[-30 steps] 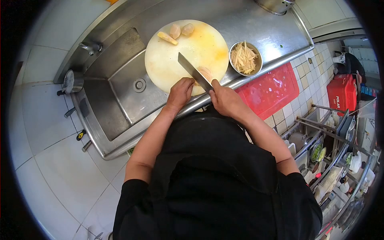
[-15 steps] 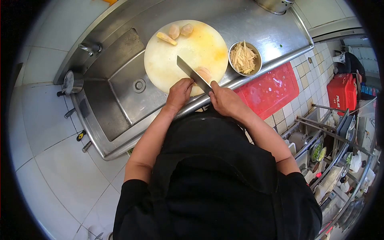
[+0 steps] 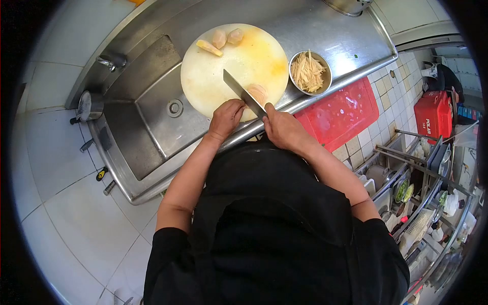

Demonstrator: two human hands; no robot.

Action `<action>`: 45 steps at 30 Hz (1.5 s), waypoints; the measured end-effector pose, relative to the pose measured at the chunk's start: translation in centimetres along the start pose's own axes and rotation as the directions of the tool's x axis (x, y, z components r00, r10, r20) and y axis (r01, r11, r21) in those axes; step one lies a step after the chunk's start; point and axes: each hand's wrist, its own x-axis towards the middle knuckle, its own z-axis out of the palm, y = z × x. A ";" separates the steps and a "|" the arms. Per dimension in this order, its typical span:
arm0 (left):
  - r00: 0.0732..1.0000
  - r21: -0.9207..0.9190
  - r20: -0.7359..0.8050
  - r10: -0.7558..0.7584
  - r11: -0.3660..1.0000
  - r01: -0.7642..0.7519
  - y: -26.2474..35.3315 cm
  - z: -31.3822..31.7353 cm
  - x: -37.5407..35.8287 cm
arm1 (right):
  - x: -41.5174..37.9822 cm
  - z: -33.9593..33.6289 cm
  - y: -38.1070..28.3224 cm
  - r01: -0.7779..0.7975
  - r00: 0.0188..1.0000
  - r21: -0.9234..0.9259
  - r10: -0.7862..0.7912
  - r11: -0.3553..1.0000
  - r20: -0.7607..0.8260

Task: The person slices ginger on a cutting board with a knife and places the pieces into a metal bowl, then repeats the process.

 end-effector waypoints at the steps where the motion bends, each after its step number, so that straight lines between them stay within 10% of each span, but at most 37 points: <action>1: 1.000 0.002 -0.002 0.011 1.000 -0.011 0.0 0.0 0.0 | 0.0 0.1 0.1 -0.001 1.000 0.000 0.001 1.000 0.002; 45: 0.997 -0.077 0.041 -0.060 0.995 0.063 0.1 -0.4 0.7 | 2.2 0.1 0.0 -0.069 0.995 0.049 0.066 0.996 0.073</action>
